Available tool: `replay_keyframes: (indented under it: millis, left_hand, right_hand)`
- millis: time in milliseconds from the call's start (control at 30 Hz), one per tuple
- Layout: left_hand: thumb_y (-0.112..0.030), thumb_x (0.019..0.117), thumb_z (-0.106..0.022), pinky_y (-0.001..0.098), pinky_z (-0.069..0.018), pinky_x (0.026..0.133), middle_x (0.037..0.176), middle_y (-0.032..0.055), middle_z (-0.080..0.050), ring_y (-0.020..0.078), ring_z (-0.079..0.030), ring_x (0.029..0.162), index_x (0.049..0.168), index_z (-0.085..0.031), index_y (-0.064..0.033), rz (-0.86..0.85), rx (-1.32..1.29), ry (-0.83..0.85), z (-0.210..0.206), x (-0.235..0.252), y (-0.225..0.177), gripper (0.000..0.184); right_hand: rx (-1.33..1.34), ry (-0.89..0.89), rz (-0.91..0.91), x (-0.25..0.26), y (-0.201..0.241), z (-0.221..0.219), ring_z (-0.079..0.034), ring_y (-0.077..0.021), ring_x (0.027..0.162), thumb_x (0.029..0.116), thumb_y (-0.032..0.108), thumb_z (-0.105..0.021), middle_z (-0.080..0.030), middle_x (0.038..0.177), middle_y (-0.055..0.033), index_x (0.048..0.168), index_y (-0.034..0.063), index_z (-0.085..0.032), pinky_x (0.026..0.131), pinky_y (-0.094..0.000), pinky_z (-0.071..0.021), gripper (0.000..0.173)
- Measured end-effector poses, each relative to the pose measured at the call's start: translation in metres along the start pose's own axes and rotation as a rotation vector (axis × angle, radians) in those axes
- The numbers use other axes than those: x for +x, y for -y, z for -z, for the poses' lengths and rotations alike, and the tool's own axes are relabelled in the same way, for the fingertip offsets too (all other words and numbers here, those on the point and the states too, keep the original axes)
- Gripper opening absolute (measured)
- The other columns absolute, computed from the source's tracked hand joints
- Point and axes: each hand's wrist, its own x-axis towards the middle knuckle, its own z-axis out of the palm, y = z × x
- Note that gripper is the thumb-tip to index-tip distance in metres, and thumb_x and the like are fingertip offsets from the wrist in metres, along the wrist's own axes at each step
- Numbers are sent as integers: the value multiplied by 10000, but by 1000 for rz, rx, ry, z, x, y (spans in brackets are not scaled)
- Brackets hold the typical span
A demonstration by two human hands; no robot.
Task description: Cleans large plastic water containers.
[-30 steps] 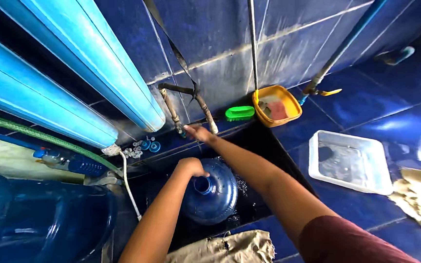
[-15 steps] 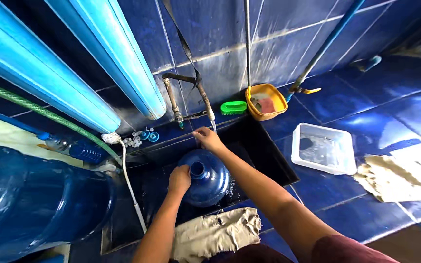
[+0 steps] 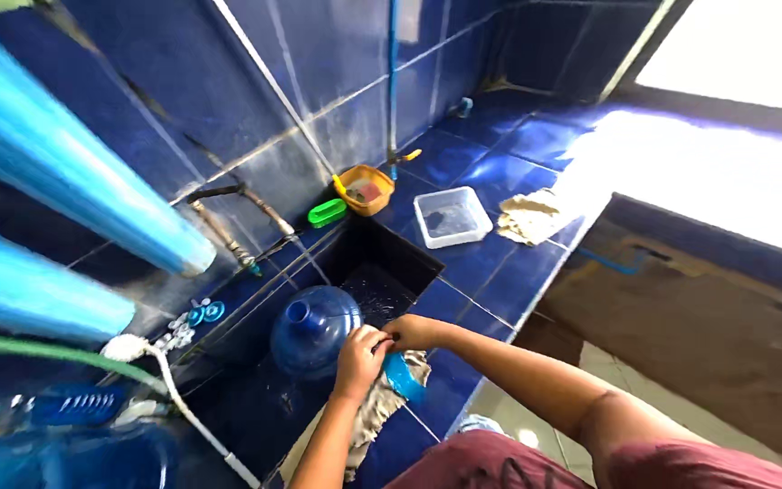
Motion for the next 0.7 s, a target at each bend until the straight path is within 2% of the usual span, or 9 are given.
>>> replay_keyframes:
  millis: [67,133,233,300,367,467,567,633,700]
  left_hand:
    - [-204,926,-730,401,-560,939,1304,200,-641,250,-668,1086,1317,-621,33,103,-227,84,3,26,-10,469]
    - [-109,985,-566,387,-554,952,1398,210,-576,235,-653,1131,1456,-439,62,329,-509,9,5,56,1,517]
    - [-110,1065,-342,388,-559,939,1326,217,-619,254,-665,1133,1429,-449,70,699,-919,-268,21,112,39,420]
    - [-171,1078,-283,460,-587,890,1343,224,-626,320,-683,1128,1452,-425,30,846,-938,-327,36,140,69,448]
    - [-202,1085,-261,435,-595,761,1302,177,-660,285,-715,1002,1455,-421,-24,928,-811,-315,46,162,95,440]
    - [-230,1097,-278,343,-579,692,1163,105,-680,177,-697,881,1341,-471,-63,1012,-730,-380,54,185,131,353]
    - [-230,1086,-305,364,-581,775,1225,76,-637,178,-676,1005,1317,-481,-105,1056,-824,-499,57,196,152,316]
    - [-232,1096,-306,366,-592,793,1187,32,-645,165,-677,1004,1293,-497,-154,1055,-878,-533,56,203,158,285]
    - [-219,1103,-317,361,-596,791,1158,11,-657,150,-685,981,1279,-488,-176,1040,-862,-533,53,210,161,249]
  right_hand:
    - [137,-153,-127,-52,-13,24,-694,-355,984,982,156,-683,-704,1100,-244,1184,-44,-686,943,-567,-529,285]
    - [418,-438,-254,-112,-53,47,-684,-230,871,984,143,-668,-702,1052,-172,1232,-26,-653,854,-427,-575,301]
    - [931,-1067,-325,-202,-148,61,-632,-109,746,1001,151,-614,-685,955,-55,1251,50,-597,710,-304,-562,270]
    - [1131,-1413,-437,-252,-218,54,-637,-124,810,1033,224,-588,-652,1071,-58,1375,109,-517,742,-327,-564,368]
    - [1238,-1643,-661,-280,-281,36,-642,-185,870,1040,227,-590,-627,1181,-129,1436,99,-478,768,-364,-555,431]
    - [1308,-1676,-1094,-269,-351,-3,-670,-234,884,1057,169,-540,-602,1229,-210,1452,13,-444,758,-365,-571,436]
    - [1400,-1489,-1383,-220,-395,-38,-703,-253,937,1064,195,-503,-621,1259,-216,1421,-14,-486,802,-378,-591,414]
    - [1489,-1394,-1420,-175,-409,-45,-706,-263,955,1066,204,-495,-630,1252,-221,1398,-30,-510,828,-387,-588,407]
    - [1391,-1322,-1133,-144,-393,-49,-690,-329,1009,1087,171,-488,-603,1249,-327,1351,-143,-499,858,-394,-574,411]
